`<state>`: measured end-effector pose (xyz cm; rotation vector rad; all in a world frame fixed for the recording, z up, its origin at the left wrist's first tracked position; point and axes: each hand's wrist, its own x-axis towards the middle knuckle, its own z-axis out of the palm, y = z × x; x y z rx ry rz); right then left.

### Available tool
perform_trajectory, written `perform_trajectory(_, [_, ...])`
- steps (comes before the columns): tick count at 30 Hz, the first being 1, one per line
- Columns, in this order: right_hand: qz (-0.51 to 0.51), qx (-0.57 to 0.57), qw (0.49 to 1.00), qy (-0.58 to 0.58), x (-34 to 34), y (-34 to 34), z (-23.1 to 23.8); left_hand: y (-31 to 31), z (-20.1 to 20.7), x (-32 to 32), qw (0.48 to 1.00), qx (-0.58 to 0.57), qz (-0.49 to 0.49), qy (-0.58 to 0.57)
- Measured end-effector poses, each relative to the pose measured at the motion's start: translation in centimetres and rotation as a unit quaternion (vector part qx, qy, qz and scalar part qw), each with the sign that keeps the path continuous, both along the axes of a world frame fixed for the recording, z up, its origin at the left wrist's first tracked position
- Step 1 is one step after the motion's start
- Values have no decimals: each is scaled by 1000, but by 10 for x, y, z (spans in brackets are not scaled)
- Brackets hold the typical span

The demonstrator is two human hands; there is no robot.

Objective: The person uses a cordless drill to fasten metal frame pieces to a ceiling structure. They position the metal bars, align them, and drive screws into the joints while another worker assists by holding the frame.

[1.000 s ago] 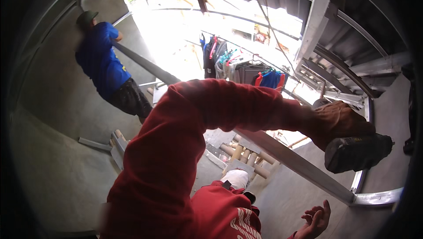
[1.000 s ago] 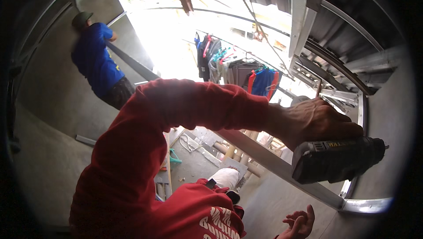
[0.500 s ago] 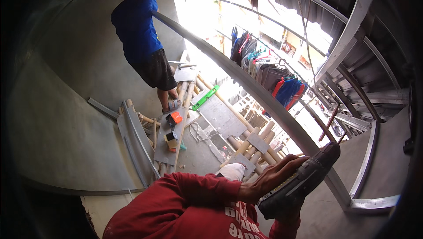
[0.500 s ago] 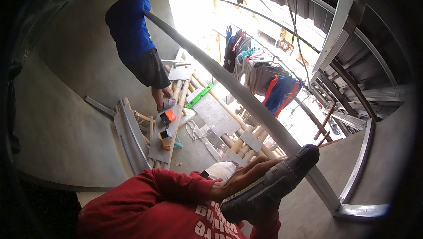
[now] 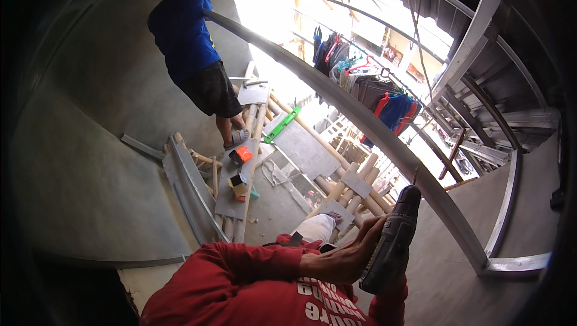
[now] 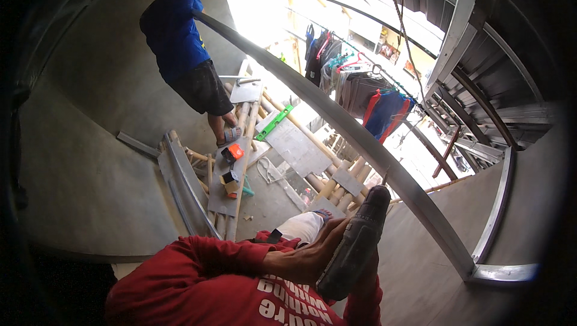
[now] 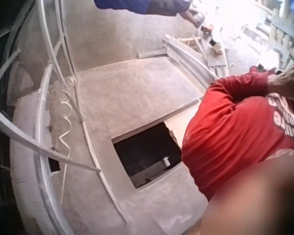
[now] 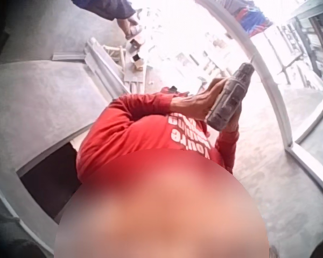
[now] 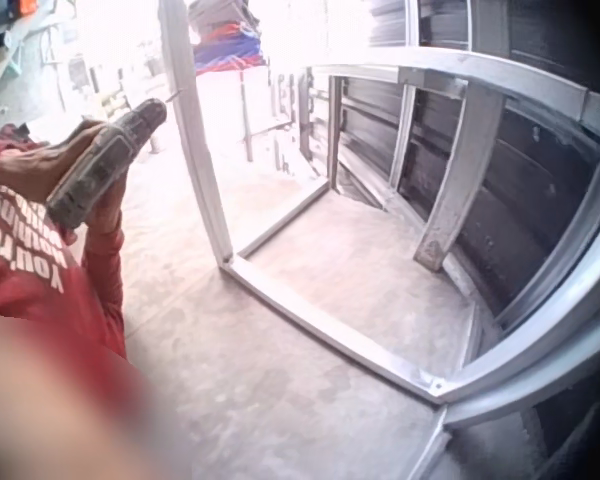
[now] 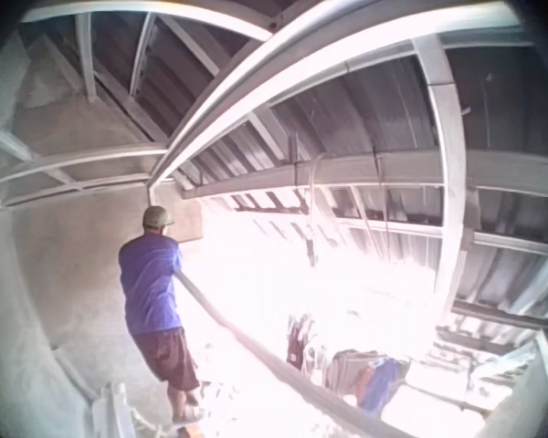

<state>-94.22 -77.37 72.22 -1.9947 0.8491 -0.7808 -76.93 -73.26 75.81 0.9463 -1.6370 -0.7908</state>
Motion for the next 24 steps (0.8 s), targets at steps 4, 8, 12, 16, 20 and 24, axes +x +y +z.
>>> perform_trajectory(4, [2,61,997,-44,-6,4,0,5,1,12,990,76,-110,-34])
perform_trajectory(8, [-9,265,933,-244,-15,23,-1,15,-8,54,977,118,-176,-37])
perform_trajectory(12, [-47,305,908,-284,-34,36,-15,16,-64,84,972,171,-21,-159])
perform_trajectory(16, [-27,273,932,-239,-57,42,-31,27,-115,88,957,233,-85,-152])
perform_trajectory(20, [0,343,919,-196,-57,49,-24,37,-139,84,950,202,-106,-213])
perform_trajectory(24, [34,306,924,-225,-25,47,-13,46,-161,80,940,178,-130,-259])
